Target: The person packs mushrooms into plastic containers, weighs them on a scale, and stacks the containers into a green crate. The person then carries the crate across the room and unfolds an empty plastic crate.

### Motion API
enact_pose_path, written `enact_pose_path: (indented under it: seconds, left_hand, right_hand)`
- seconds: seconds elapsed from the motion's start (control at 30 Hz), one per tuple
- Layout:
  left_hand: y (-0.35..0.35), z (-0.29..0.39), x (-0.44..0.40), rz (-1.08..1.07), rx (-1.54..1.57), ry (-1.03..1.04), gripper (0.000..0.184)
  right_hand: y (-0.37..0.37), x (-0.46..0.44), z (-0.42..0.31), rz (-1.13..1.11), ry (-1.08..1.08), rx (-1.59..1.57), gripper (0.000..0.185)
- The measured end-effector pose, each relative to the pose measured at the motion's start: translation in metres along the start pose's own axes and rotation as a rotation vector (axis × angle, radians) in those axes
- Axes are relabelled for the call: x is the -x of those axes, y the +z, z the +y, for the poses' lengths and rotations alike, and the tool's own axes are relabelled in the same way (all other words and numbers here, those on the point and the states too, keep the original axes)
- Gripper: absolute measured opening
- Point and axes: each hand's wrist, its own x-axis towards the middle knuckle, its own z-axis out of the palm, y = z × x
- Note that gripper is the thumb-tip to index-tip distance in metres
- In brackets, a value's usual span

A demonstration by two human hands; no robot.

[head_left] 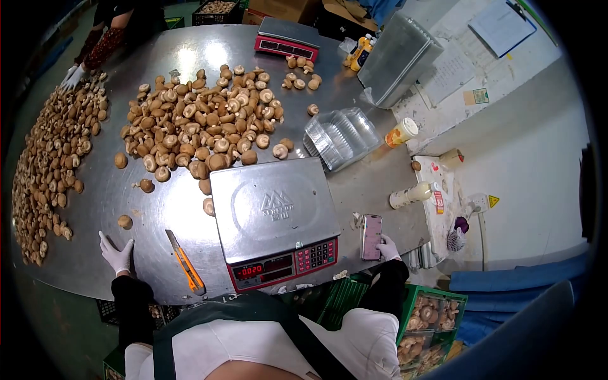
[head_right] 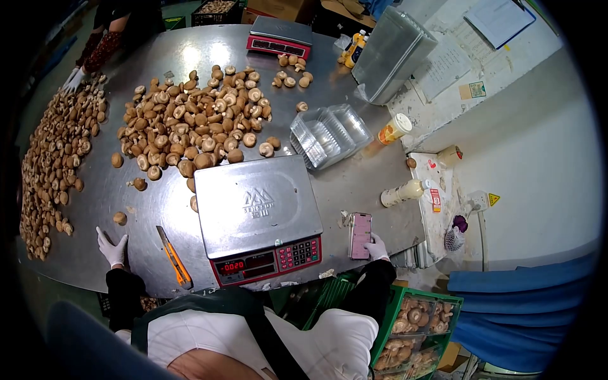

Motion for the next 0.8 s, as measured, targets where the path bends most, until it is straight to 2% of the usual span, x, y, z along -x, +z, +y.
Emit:
enact_pose_path:
  seconds: [0.27,0.43,0.8]
  left_hand:
    - [-0.001,0.002,0.0,0.025,-0.016,0.026,0.108]
    - [0.001,-0.001,0.0,0.026,-0.004,0.036,0.108]
    - [0.001,-0.001,0.0,0.025,-0.006,0.027,0.109]
  right_hand:
    - [-0.008,-0.02,0.027,-0.022,-0.032,0.054,0.059]
    - [-0.003,-0.016,0.023,0.022,-0.005,-0.035,0.059]
    - [-0.009,-0.026,0.035,0.003,-0.031,0.041,0.059]
